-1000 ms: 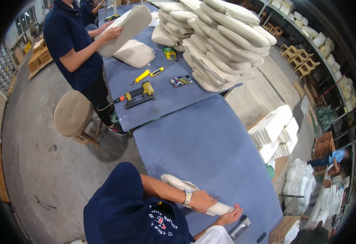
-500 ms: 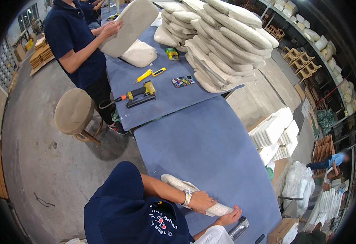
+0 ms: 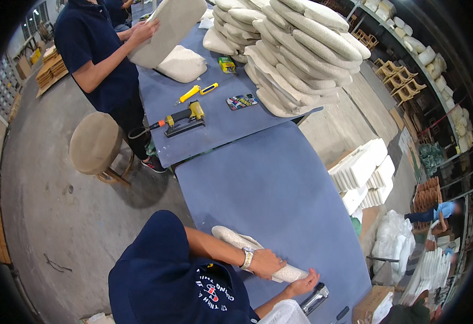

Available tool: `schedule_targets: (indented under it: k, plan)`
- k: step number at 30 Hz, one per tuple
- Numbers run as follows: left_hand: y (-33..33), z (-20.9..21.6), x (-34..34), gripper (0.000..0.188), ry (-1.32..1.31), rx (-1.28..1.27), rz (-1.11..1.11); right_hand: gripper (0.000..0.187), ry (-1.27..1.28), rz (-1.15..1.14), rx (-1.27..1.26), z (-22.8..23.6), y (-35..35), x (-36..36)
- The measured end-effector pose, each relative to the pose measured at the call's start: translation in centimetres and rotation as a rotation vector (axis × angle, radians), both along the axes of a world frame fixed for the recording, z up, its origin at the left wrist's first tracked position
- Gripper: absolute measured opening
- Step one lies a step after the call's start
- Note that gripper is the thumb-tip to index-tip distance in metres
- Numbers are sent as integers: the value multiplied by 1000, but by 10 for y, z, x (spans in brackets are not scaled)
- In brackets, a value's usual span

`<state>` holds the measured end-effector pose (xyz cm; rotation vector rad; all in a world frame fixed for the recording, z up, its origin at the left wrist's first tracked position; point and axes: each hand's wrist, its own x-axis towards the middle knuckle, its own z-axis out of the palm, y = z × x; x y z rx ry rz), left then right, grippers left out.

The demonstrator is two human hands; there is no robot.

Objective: The person sews a white cushion cover by hand using a needle and thread. They trim excess fabric with a utility knife, then place the finished cover on a stack of similar items.

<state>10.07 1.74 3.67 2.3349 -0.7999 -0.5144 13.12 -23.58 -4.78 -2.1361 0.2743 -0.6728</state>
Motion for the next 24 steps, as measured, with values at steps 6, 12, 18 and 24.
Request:
schedule_targets:
  k: [6,12,18,24]
  plan:
    - [0,-3,-2,83,-42,-46,-7,35,5,11,-53,8,1,-5]
    - [0,0,-3,83,-49,-20,-9,37,9,36,-62,7,-4,-3]
    - [-1,-3,-5,84,-57,-47,33,38,-10,31,-33,12,6,-5]
    - [2,-1,-6,82,-63,-34,-9,34,-38,34,-8,7,2,-5]
